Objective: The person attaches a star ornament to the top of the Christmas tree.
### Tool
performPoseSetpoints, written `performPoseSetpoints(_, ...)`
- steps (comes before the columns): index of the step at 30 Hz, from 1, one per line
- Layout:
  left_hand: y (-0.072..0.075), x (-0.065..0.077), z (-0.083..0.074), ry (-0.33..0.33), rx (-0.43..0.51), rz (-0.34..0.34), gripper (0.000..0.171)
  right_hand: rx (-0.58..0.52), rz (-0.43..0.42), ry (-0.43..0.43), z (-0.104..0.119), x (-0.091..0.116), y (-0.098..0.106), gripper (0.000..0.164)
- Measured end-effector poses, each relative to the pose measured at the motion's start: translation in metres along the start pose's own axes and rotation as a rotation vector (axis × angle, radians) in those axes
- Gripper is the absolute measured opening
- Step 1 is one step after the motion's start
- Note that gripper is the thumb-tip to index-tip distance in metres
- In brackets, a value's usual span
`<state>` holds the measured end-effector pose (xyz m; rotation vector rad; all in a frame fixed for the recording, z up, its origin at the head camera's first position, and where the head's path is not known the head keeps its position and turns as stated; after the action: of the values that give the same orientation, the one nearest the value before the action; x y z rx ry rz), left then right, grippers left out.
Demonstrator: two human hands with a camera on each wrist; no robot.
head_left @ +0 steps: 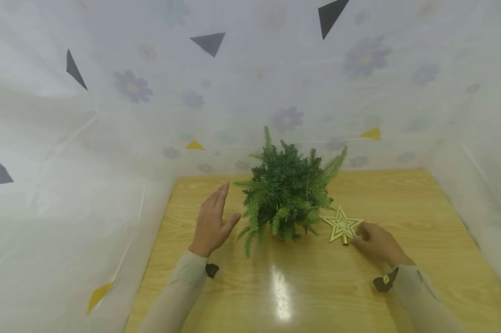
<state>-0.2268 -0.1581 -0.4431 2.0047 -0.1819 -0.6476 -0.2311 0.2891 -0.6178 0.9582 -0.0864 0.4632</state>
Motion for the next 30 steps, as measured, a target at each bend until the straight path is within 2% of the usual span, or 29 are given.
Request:
performPoseSetpoints(7,0.003,-0.001,-0.004,0.0,-0.014,-0.001,0.093,0.027,-0.016,0.001,-0.002,0.0,-0.004,0.037)
performPoseSetpoints(16,0.006,0.001,-0.009,-0.004,-0.004,-0.001,0.09,0.024,-0.032,-0.04,-0.002,0.0,-0.004,0.028)
performPoseSetpoints(30,0.009,0.0,-0.012,-0.016,-0.012,-0.004,0.088,-0.072,-0.019,-0.011,-0.013,-0.001,-0.008,0.029)
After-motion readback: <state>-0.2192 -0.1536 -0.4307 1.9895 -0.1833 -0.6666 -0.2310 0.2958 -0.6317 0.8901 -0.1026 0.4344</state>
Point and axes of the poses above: each hand's wrist, its own x-axis away from the middle knuckle, its own y-axis out of the back of the hand, z = x × y, the point moved 9 cm from there along -x, towards the middle knuckle, and after that the axes turned 10 degrees about z, right-handed, at the moved point
